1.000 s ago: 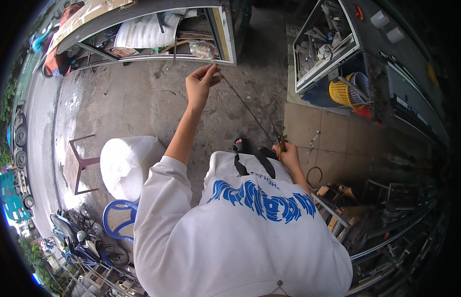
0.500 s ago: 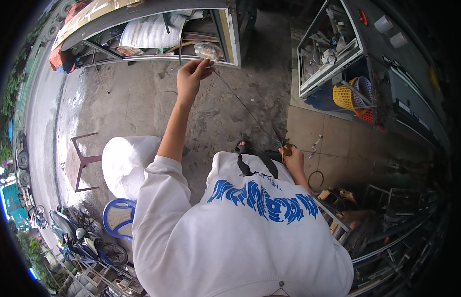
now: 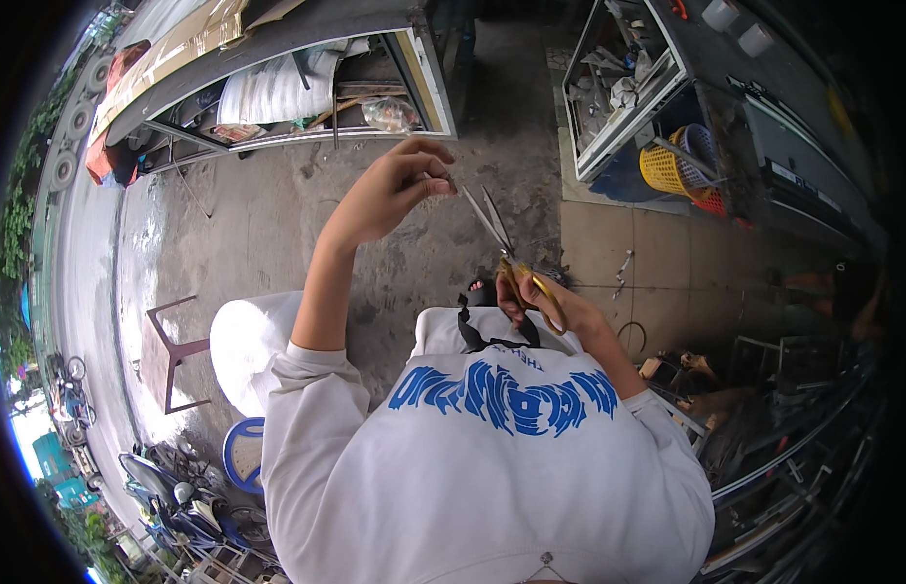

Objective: The person assembles a window frame by inserting small metal clips into a rubber gasket and cutting excess gasket with scissors. They repeatedly pick up clips, fit them into the gasket, and trim the gasket to length while working at a cluttered workbench.

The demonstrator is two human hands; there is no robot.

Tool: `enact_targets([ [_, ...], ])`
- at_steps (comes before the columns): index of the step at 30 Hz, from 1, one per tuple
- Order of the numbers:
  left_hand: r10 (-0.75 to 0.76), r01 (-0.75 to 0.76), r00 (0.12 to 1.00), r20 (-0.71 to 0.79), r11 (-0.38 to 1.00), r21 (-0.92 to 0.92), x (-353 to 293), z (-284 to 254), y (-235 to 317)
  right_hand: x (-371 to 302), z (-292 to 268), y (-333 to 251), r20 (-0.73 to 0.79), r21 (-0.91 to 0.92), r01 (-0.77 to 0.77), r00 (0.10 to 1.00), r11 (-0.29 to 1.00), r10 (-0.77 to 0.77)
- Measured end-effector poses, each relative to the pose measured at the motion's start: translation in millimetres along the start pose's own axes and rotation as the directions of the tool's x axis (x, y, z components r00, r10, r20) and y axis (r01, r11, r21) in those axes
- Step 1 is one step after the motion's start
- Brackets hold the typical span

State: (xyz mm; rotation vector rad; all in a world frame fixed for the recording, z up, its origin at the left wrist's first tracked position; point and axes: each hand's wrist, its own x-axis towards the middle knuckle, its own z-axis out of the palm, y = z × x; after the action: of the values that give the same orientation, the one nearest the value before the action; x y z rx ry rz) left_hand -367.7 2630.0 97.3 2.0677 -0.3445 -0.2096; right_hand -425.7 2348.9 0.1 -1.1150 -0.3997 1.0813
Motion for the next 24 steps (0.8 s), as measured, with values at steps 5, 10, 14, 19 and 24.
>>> enact_targets([
  [5, -0.029, 0.059, 0.992, 0.125, 0.969, -0.242, 0.7, 7.6, 7.7, 4.7, 11.4, -10.8, -0.002, 0.05, 0.001, 1.0, 0.999, -0.001],
  [10, -0.059, 0.137, 0.966, 0.251, 0.942, -0.305, 0.0, 15.4, 7.6, 5.4, 13.6, -16.7, -0.035, 0.038, 0.065, 0.997, 0.997, -0.063],
  [14, -0.111, 0.202, 0.941, 0.321, 0.942, -0.267, 0.9, 17.8, 4.4, 3.0, 9.9, -22.4, -0.047, -0.04, 0.08, 0.996, 0.996, -0.082],
  [19, 0.027, 0.082, 0.966, 0.256, 0.912, -0.403, 3.1, 19.9, -0.7, -3.0, 10.2, -24.4, -0.033, -0.03, 0.102, 0.994, 0.994, -0.103],
  [24, 0.016, 0.018, 0.994, 0.111, 0.955, -0.295, 4.4, 9.9, -4.3, -16.8, 7.6, -25.8, -0.046, -0.141, 0.004, 0.999, 0.99, -0.011],
])
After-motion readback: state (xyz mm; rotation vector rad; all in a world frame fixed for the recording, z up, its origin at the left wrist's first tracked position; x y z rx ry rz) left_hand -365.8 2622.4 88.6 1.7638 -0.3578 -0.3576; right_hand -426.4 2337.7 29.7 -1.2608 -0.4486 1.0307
